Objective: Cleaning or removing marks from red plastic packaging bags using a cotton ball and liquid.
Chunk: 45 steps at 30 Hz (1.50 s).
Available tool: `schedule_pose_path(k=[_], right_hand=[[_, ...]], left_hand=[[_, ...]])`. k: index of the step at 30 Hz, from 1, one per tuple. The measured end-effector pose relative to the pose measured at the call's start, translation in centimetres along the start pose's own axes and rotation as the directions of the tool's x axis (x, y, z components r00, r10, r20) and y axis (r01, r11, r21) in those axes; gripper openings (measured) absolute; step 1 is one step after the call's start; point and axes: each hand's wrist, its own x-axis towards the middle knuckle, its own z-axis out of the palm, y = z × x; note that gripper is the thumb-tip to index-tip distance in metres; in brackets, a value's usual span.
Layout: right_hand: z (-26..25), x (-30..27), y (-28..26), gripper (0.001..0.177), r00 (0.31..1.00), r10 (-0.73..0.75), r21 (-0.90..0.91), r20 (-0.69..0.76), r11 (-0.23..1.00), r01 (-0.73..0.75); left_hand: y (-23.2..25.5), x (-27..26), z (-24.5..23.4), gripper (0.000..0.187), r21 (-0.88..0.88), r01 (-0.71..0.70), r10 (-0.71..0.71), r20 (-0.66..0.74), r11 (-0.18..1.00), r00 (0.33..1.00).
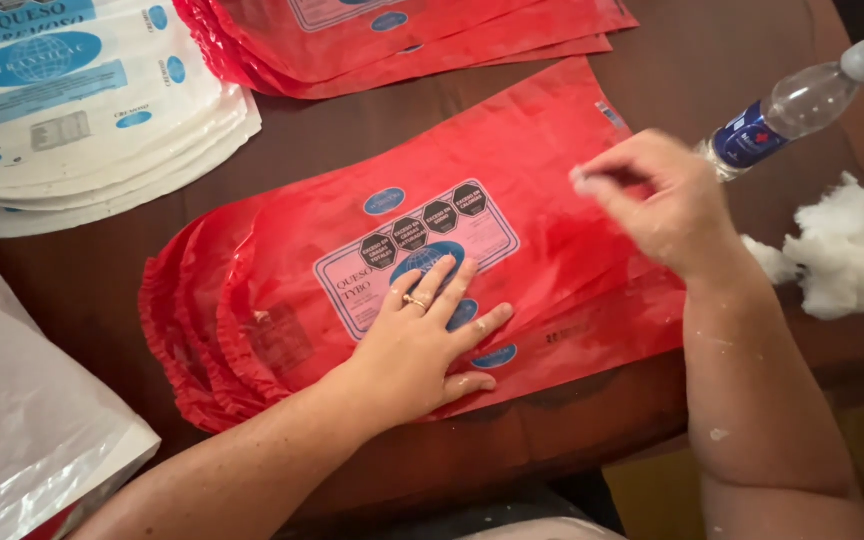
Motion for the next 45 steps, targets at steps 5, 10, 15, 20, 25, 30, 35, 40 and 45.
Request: schedule_pose_path(k=[5,10,15,20,25,30,35,40,45], right_hand=[[2.9,-0.8,-1.7,0.012,0.845,-0.187,0.121,0.5,0.982,0.146],[7.4,-3.9,1.8,0.01,0.759,-0.333,-0.067,0.56,0.894,0.442],[8.2,-4.4,3.0,0.012,0.746,-0.236,-0.321,0.622,0.793,0.518],[2.9,-3.5,8.0,0.018,0.849,0.21,-0.653,0.485,0.733,0.192],[-0.7,-1.7,5.1,0.009,0.953,0.102,-0.529,0.286,0.846,0.068],[0.7,-0.7,0.8,0.01,0.987,-0.075,-0.075,0.141,0.994,0.086],[0.8,-0.3,1.3,0.016,0.992,-0.005,0.116,0.127,0.993,-0.009],[0.3,-0.3,1.4,0.015,0.995,-0.009,0.154,0.098,0.988,-0.007],[-0.1,-0.2,0.9,0.012,0.995,-0.044,0.16,0.085,0.987,0.03]], left_hand=[[0.0,0.0,0.1,0.077,0.024,-0.008,0.009,-0.048,1.0,0.999],[-0.1,-0.1,0.4,0.075,0.015,0.0,0.001,-0.04,1.0,0.999],[-0.1,-0.3,0.3,0.077,0.047,-0.006,0.01,-0.082,0.999,0.997],[0.3,-0.1,-0.6,0.08,-0.027,0.089,-0.084,0.163,0.996,0.983],[0.5,0.1,-0.7,0.081,0.009,0.079,-0.08,0.18,0.997,0.98],[-0.1,0.2,-0.3,0.088,-0.011,0.061,-0.06,0.09,0.998,0.994],[-1.6,0.3,1.3,0.041,-0.074,0.143,-0.147,-0.064,0.987,0.987],[-2.2,0.4,2.6,0.016,-0.113,0.143,-0.164,-0.196,0.983,0.967],[-1.4,0.4,0.7,0.013,-0.189,0.078,-0.139,-0.334,0.979,0.932]])
